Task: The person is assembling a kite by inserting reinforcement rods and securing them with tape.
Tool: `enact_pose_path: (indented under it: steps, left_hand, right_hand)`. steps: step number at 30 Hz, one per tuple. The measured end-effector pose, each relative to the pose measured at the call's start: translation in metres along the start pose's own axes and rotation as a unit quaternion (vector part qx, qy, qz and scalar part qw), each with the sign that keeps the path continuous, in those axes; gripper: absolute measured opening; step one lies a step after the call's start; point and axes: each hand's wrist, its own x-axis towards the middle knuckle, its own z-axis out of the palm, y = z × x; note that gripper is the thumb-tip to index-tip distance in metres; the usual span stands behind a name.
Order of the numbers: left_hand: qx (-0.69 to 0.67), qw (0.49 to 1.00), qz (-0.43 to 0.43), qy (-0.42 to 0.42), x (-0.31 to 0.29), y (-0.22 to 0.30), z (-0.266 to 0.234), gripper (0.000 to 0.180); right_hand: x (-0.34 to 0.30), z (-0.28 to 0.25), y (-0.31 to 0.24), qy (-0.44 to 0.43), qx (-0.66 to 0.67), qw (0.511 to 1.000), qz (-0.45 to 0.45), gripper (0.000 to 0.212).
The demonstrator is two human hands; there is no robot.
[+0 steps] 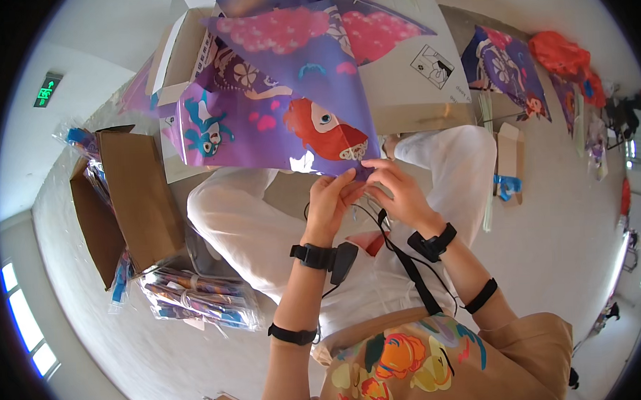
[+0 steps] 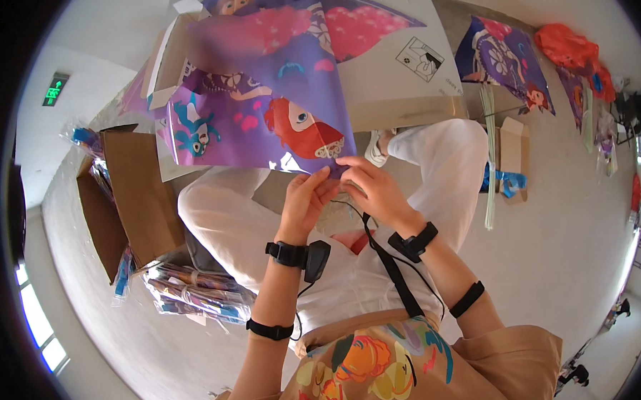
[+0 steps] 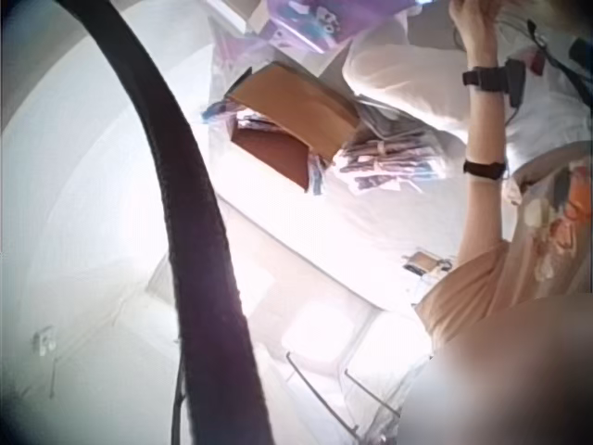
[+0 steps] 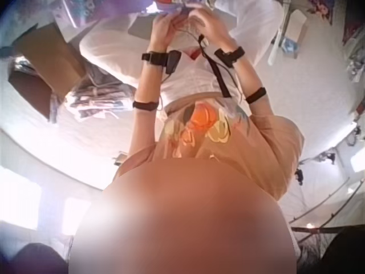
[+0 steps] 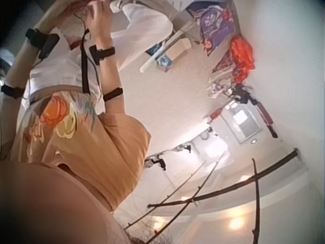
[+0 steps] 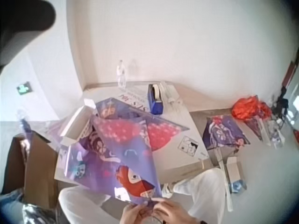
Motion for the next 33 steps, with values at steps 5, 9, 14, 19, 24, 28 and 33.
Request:
enact_pose_path:
  steps: [5,9,14,19,24,28,33]
  left_hand:
    - [0.034,0.999,0.03,0.01,-0.001,-0.003,0.0,0.018]
    - [0.034,0.999,0.036,0.018,-0.001,-0.002,0.006,0.016]
    - [0.035,0.998,0.041,0.028,-0.001,-0.002,0.006,0.016]
    - [0.042,0.998,0.036,0.032,-0.003,0.0,0.006,0.018]
    - [0.059,0.997,0.037,0.046,-0.003,-0.002,0.006,0.02]
    - [0.062,0.996,0.032,0.054,-0.002,0.0,0.009,0.023]
    - [0.137,0.987,0.066,0.053,0.013,-0.013,0.007,0.031]
  right_hand:
    - [0.0,-0.005,0.0,-0.008,0.004,1.0,0.0,0.012]
    - [0.004,-0.003,-0.002,0.016,0.005,1.0,0.021,0.011]
    - [0.008,-0.002,-0.005,0.025,0.027,0.997,0.065,0.01]
    - [0.008,0.003,-0.004,0.031,0.031,0.996,0.072,0.013]
    - [0.011,0.007,-0.009,0.038,0.056,0.986,0.149,0.037]
    - [0.016,0.01,-0.001,0.081,0.129,0.962,0.226,0.059]
    - [0.031,0.007,0.012,0.105,0.076,0.964,0.232,0.06]
